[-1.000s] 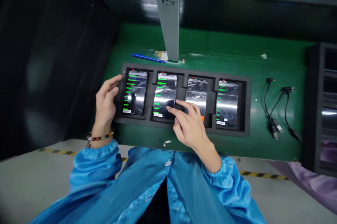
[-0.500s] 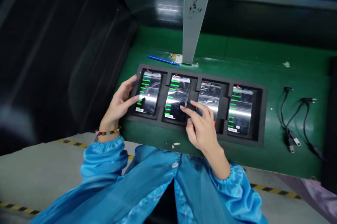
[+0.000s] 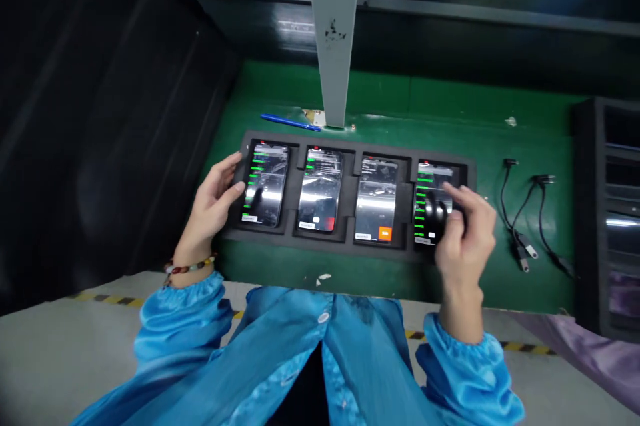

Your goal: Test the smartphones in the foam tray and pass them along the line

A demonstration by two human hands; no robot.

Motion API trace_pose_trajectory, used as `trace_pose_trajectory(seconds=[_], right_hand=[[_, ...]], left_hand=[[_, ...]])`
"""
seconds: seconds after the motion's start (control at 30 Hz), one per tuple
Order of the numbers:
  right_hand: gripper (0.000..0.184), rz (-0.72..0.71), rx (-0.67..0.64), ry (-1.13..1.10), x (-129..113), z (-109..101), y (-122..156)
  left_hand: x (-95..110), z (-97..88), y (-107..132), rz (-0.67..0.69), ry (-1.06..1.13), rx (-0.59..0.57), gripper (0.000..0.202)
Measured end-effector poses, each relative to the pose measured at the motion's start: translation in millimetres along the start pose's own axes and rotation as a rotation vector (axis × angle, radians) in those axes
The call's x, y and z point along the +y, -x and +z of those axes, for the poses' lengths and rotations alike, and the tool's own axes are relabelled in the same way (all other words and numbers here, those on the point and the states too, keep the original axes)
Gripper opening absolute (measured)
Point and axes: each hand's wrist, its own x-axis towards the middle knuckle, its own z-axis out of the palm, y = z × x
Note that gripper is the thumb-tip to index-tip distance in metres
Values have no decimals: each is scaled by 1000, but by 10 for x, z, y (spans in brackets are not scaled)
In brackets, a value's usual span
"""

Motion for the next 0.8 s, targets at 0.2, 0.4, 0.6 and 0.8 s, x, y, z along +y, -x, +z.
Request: trace_pose_trajectory(seconds=[0.2, 0.4, 0.6, 0.8], right_hand=[[42, 188, 4, 0, 650, -222, -50], [46, 147, -6, 6, 536, -160, -38], [41, 105, 2, 7, 451, -180, -49], [34, -172, -48, 36, 399, -279, 100]], left_hand=[[56, 120, -53, -71, -84, 128, 55], [81, 147, -60, -42, -224, 172, 56], [125, 158, -83, -50, -315, 191, 56], [174, 183, -82, -71, -321, 203, 56]])
